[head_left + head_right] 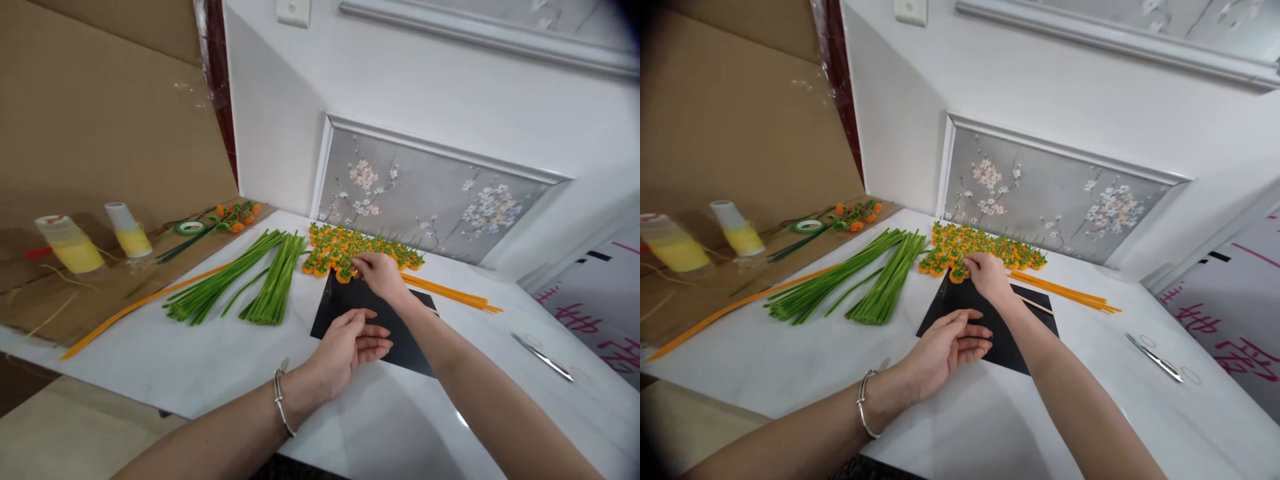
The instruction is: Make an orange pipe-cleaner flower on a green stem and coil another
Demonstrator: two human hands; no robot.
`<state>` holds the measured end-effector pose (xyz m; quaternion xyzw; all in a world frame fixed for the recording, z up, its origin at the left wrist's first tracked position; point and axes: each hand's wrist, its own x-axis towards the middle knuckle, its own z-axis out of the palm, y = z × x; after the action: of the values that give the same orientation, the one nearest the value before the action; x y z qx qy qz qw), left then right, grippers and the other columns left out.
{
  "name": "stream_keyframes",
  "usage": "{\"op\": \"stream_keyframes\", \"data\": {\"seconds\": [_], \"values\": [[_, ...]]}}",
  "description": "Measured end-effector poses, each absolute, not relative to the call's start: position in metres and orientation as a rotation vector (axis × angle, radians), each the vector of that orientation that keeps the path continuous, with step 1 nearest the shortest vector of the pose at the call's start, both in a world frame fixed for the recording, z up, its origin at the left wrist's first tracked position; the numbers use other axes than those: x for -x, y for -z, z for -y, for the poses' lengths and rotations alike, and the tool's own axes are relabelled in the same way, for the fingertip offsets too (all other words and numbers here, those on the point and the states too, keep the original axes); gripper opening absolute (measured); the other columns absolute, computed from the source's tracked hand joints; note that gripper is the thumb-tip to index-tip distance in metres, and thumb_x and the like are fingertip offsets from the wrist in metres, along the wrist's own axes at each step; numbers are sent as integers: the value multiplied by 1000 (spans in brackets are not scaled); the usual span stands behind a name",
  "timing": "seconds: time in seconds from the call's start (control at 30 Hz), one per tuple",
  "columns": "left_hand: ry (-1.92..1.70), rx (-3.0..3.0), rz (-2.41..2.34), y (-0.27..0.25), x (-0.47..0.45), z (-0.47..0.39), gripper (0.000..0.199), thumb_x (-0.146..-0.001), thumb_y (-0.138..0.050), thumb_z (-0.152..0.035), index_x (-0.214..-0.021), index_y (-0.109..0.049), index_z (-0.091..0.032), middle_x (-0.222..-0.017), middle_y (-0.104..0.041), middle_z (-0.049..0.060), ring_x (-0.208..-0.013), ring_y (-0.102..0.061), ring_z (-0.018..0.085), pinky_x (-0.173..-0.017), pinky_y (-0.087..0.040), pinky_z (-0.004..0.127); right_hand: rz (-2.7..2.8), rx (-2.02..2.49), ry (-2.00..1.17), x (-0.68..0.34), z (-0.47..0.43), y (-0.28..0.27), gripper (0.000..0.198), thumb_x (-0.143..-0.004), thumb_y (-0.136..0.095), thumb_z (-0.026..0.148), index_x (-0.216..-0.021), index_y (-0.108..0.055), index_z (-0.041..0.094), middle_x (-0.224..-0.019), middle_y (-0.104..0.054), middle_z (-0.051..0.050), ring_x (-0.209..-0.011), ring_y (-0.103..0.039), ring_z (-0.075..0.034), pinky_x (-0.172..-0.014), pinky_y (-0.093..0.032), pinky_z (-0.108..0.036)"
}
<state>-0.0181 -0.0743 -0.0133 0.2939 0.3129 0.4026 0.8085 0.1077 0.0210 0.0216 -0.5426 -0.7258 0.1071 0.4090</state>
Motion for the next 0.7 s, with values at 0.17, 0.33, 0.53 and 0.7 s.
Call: {"op": "stream_keyframes", "data": {"seconds": [0.17,0.33,0.53,0.7], "values": [[-891,-581,-726,16,18,73,16,-94,-42,-23,-104,-51,-14,-74,-67,9,-62,-66,14,-61,-54,25,1834,1410,-247,-97,-49,-7,21,-86,-54,18,-72,-70,19,-62,-68,-1,-59,-65,-16,-60,-48,-23],[-873,-498,-754,12,17,73,19,-94,-41,-21,-111,-48,-15,-72,-66,8,-59,-65,13,-59,-53,23,1870,1420,-254,-90,-65,0,21,-84,-55,15,-70,-70,20,-58,-67,0,-56,-65,-15,-59,-48,-21],[-862,-463,-772,8,18,71,20,-95,-39,-22,-113,-46,-15,-72,-66,8,-59,-64,13,-59,-52,22,1854,1409,-237,-90,-65,-6,20,-80,-62,18,-99,-70,18,-58,-66,1,-59,-64,-17,-63,-50,-25],[-907,-455,-743,14,19,66,21,-93,-40,-18,-113,-46,-14,-70,-66,7,-57,-64,14,-59,-52,24,1790,1292,-234,-102,-19,-30,29,-93,-45,26,-117,-58,17,-83,-69,-5,-64,-63,-14,-61,-51,-24]]}}
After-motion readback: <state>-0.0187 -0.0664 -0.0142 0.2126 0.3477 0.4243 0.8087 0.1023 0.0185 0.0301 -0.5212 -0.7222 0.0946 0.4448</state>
